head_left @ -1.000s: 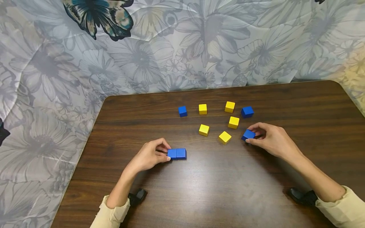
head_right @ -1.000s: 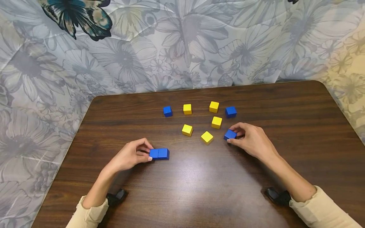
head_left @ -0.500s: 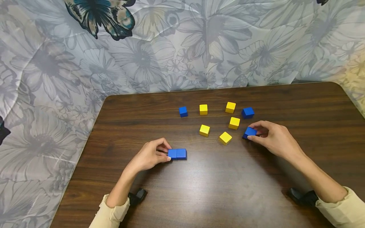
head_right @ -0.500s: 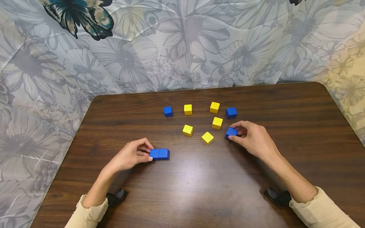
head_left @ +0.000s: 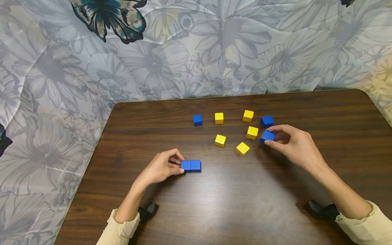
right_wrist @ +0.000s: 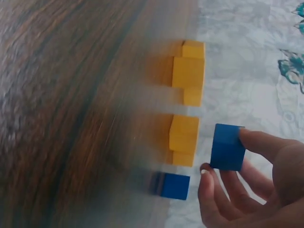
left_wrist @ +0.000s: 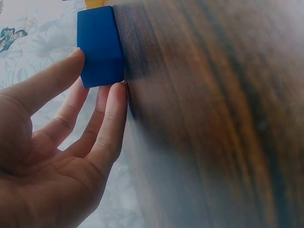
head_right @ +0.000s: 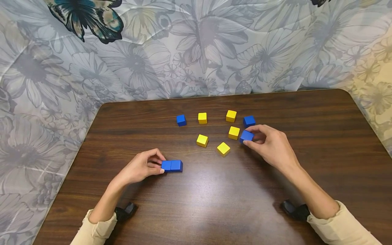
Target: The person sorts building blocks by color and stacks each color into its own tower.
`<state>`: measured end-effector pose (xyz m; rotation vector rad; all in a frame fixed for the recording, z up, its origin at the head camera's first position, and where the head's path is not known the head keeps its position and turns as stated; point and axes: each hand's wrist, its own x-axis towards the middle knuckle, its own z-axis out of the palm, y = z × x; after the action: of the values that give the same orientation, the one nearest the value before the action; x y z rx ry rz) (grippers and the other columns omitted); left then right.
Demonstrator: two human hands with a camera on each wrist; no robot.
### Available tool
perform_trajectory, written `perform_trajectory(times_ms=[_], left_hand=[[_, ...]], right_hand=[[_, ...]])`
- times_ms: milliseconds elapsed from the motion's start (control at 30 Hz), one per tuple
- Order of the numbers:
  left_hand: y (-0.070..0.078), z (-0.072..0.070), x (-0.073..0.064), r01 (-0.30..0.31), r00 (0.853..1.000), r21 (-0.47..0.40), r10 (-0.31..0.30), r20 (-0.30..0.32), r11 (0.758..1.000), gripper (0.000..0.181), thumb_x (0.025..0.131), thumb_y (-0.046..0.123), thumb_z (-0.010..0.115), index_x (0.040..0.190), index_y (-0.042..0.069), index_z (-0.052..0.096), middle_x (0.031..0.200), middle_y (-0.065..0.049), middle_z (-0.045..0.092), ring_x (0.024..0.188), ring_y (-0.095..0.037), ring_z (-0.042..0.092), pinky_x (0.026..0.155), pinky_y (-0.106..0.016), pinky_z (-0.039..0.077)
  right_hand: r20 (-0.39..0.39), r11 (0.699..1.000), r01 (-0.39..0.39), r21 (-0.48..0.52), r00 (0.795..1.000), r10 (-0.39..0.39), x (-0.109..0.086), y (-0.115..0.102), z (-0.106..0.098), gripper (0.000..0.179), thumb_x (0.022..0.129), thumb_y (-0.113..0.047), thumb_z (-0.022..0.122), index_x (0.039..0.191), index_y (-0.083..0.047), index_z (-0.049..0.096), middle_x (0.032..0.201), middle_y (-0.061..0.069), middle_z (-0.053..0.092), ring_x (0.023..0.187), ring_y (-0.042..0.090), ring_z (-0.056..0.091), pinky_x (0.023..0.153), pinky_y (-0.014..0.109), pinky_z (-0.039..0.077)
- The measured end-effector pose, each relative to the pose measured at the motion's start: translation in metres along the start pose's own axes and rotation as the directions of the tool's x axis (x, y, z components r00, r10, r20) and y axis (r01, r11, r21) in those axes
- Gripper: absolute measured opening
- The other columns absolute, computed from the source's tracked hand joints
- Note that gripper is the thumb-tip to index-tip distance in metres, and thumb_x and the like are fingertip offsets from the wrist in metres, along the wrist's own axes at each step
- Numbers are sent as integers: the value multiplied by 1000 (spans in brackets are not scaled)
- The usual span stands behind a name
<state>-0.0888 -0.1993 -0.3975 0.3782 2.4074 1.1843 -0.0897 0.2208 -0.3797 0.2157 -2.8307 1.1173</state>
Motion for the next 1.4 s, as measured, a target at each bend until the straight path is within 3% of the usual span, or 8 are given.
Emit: perform_trajectory(times_ms=[100,200,433,1167,1400], left_hand=[[0,0,0,1,1000,-4,-1,0,1000,27,82,4,81,103,11,66,104,-7,67,93,-18,69,79,-30,57],[0,0,0,1,1000,-8,-1,-1,1000,27,81,4,81,103,10,66,104,-8,67,92,-18,69,79,-30,57],[-1,0,1,6,1000,-6,-6,6,1000,27,82,4,81,103,10,66,104,-8,67,92,-18,69,79,-30,57],[1,-2,2,-8,1000,2,8,11,1000,28,81,2,82,102,10,66,103,-8,67,92,-18,69,78,-26,56],[1,-2,2,-3,1000,5,2,14,1000,28,80,2,82,101,10,66,102,-7,67,92,-18,69,79,-26,56]], right_hand=[[-30,999,17,31,999,-16,0,-4,3,33,85,-22,82,114,-12,70,97,12,72,73,-2,63,61,14,48],[-37,997,32,73,999,-29,1,-8,5,34,84,-20,82,114,-11,70,104,14,71,75,-7,62,63,11,50],[-9,991,26,134,1000,-25,2,-21,10,35,83,-20,83,114,-10,69,108,17,70,76,-1,67,66,11,51],[19,966,122,227,991,-130,14,-54,42,32,81,-12,83,111,-11,72,108,3,69,79,15,72,67,19,55],[32,951,154,269,985,-168,19,-65,54,32,80,-10,85,110,-11,73,105,0,69,78,12,71,66,21,56]])
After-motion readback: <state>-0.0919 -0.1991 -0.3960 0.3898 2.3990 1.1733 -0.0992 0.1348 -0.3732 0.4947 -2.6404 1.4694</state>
